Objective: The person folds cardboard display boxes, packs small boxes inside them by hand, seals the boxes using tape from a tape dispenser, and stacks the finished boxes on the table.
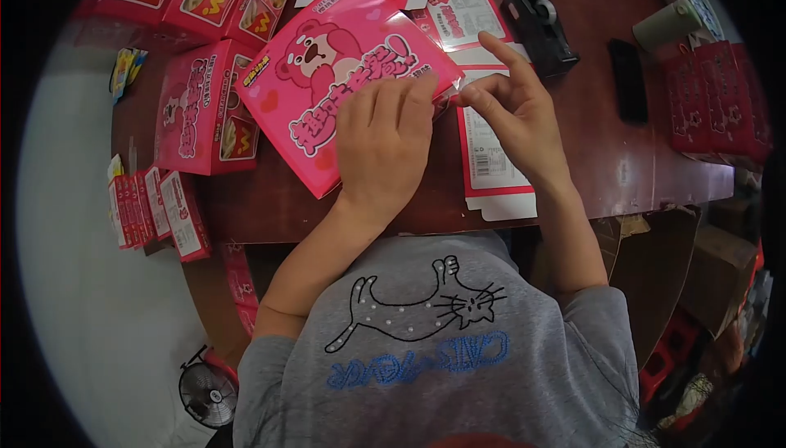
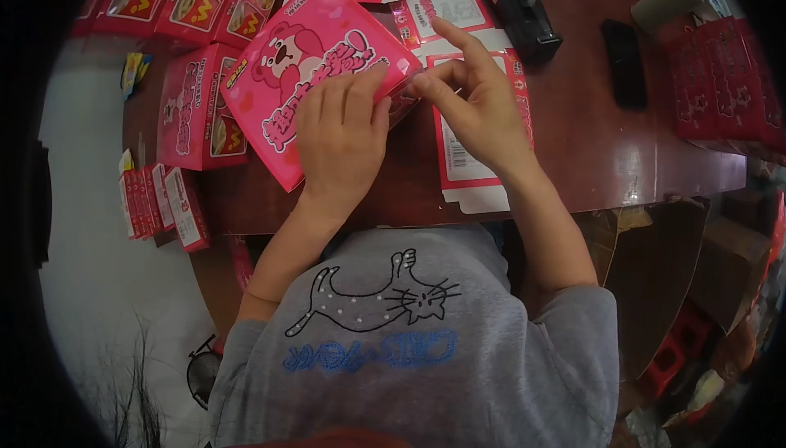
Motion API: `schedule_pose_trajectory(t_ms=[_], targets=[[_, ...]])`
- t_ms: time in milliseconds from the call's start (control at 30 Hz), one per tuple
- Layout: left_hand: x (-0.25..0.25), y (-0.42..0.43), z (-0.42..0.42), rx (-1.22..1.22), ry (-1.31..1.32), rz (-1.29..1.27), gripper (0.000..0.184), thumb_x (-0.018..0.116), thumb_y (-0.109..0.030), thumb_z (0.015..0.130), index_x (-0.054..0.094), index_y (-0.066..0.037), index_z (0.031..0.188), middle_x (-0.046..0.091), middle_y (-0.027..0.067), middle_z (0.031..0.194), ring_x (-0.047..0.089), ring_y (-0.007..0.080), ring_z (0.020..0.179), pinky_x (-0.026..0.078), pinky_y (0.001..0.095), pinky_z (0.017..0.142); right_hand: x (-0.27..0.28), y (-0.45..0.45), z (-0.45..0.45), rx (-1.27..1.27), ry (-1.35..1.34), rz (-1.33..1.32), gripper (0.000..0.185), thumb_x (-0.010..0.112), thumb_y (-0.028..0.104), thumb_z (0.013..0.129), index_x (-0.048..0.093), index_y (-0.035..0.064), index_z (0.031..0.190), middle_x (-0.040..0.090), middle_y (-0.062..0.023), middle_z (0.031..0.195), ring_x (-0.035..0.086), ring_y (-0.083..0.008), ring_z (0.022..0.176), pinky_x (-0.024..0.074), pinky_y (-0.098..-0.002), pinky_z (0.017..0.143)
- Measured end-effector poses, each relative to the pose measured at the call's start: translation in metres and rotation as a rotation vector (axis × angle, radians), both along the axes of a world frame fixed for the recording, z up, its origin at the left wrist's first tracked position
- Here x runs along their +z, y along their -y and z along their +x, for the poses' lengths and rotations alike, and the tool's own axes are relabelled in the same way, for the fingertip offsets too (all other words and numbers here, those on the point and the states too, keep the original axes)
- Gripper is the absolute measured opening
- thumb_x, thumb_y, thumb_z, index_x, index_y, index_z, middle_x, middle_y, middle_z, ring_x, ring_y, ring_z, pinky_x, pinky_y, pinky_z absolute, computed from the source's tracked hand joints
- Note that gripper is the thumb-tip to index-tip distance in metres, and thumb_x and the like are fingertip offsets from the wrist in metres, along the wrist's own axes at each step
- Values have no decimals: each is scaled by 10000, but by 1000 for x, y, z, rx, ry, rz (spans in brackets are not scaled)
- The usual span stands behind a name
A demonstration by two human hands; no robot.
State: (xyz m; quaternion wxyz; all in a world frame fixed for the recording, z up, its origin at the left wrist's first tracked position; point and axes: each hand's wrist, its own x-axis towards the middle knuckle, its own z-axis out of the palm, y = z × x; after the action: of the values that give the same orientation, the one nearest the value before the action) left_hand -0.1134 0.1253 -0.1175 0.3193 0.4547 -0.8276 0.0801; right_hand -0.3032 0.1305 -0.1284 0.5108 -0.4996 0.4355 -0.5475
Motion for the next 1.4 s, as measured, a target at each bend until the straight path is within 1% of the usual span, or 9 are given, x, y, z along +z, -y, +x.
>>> schedule_pose_trajectory(t_ms=[167,267,367,467,600,667,1067,1167,1400], targets=[[-1,-1,-3,33,284,-40,389,622,-163,911,667,-148,1297,585,63,1170,553,262,1117,439,449,937,-28,9,3,-83,-179,34,503,740,143,965,478,30,1380,710,-23,841,655,-87,787,506,-253,757],[-1,1,-2,45,198,20,396,680,-152,887,671,-113,1281,604,76,1184,569,269,1129,441,452,957,-25,7,-3,-77,-649,274,460,788,198,931,532,41,1279,678,-3,757,616,-83,688,496,-252,733],[10,-8,20,-52,-18,230,432,748,-149,853,668,-70,1270,618,91,1233,578,278,1164,431,466,992,-39,-9,-25,-207,-590,63,442,809,221,915,573,47,1246,636,24,681,585,-86,624,489,-242,711],[25,-26,67,-21,-35,218,501,821,-180,807,667,-43,1263,612,112,1328,565,299,1253,414,476,1055,-21,0,-71,-614,-226,-92,387,776,246,948,603,48,1231,680,-11,907,598,-79,786,499,-284,749],[14,-44,109,7,-25,163,503,831,-190,809,671,-57,1267,587,118,1399,522,319,1338,378,480,1121,-39,31,-150,-771,-417,50,366,739,318,970,643,61,1212,680,-8,1021,588,-68,914,485,-296,781],[-8,-44,114,-12,-95,161,496,826,-182,819,668,-57,1273,584,119,1406,510,333,1352,365,485,1134,-40,43,-157,-461,-284,450,346,719,374,972,692,97,1177,687,26,1037,581,-68,985,461,-278,814],[-37,-45,100,-69,-432,105,492,829,-83,836,557,-22,1241,522,193,1422,467,406,1390,393,494,1154,-94,25,-149,-466,-22,65,168,752,203,943,743,68,1043,556,-81,1436,619,-125,1094,501,-300,895],[-40,-45,101,-75,-481,47,445,840,-60,822,547,-32,1155,487,217,1417,488,412,1373,429,491,1142,-114,18,-155,-659,-691,-38,178,729,172,960,725,22,1057,547,-106,1442,636,-131,1055,513,-293,897],[-48,-53,117,-84,-372,-27,348,791,-28,768,630,-75,1073,550,183,1362,565,386,1289,468,471,1065,0,-29,-17,-361,-142,130,220,679,90,1006,705,-19,1196,724,-50,1084,689,-101,916,528,-245,820]])
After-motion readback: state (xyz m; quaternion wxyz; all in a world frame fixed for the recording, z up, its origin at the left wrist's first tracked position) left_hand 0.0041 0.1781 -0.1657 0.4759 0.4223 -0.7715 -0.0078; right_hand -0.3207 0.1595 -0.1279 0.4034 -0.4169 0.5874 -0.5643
